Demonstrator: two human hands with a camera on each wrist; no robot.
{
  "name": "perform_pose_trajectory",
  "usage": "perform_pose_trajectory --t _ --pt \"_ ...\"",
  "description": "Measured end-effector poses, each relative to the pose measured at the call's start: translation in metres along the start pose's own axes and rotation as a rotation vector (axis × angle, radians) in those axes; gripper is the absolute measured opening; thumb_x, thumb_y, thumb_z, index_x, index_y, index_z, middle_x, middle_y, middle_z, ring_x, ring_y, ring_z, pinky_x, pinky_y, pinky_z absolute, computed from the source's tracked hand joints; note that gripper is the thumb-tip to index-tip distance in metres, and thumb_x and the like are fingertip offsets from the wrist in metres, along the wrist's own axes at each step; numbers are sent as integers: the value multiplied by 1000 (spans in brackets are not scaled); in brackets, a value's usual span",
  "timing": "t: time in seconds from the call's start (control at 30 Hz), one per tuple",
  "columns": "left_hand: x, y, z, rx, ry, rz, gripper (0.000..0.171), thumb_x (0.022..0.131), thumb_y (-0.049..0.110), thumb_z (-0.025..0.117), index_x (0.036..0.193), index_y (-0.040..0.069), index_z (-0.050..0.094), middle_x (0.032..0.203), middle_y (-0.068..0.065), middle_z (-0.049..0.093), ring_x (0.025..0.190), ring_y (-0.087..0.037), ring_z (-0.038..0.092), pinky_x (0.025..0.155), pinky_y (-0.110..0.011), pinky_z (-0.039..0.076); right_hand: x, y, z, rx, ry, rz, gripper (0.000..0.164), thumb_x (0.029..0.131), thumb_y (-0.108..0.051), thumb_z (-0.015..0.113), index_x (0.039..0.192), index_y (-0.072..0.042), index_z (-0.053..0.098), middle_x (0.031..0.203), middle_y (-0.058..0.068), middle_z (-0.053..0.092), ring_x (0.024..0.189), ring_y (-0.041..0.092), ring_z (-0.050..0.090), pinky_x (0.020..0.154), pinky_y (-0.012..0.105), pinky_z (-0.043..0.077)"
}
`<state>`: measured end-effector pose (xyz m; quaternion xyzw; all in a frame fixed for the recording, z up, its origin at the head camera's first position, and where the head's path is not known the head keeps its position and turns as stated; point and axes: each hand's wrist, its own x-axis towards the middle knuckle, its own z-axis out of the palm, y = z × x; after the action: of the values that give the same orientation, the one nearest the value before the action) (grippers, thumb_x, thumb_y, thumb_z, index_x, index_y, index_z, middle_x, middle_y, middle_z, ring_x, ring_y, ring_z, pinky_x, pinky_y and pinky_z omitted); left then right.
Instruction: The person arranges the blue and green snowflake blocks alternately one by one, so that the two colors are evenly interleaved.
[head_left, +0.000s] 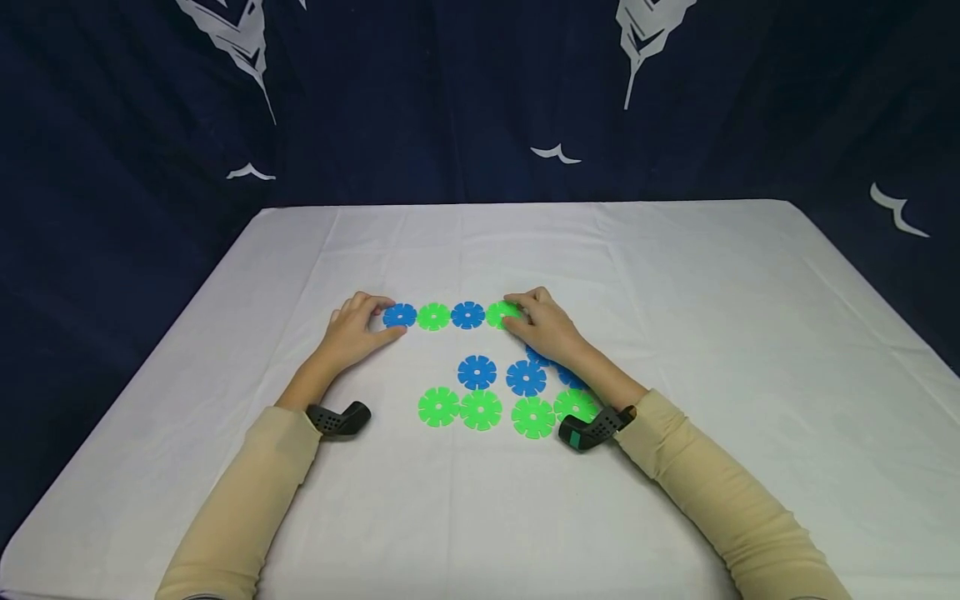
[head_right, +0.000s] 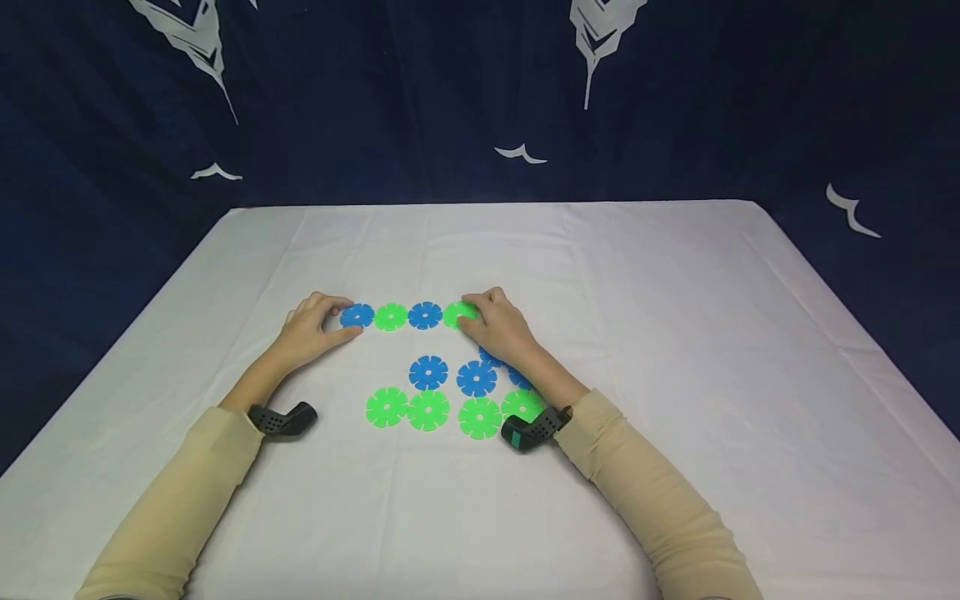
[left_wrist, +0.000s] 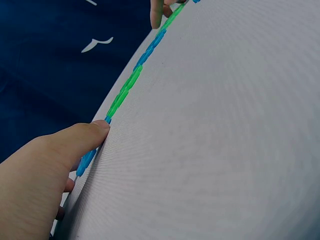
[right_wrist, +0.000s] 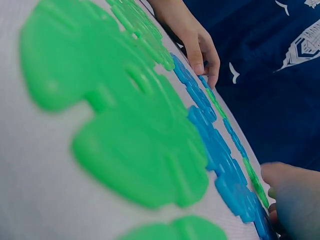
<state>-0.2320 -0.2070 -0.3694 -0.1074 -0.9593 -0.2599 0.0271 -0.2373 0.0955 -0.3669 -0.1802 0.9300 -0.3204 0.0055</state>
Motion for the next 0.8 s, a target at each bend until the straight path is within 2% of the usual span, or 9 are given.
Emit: perform_pose_trajectory --t 0.23,0.8 --pt "0 0 0 0 -1 1 56 82 42 61 124 8 50 112 -11 47 104 -26 41 89 -43 25 -3 0 1 -70 2 -15 55 86 -35 58 133 -9 45 119 15 44 91 24 45 75 32 36" --pt "0 0 0 -5 -2 4 55 82 42 61 123 8 51 111 -11 47 104 -26 41 89 -43 25 -4 0 0 -106 68 9 54 83 -41 60 124 -7 52 115 16 48 96 29 50 87 43 37"
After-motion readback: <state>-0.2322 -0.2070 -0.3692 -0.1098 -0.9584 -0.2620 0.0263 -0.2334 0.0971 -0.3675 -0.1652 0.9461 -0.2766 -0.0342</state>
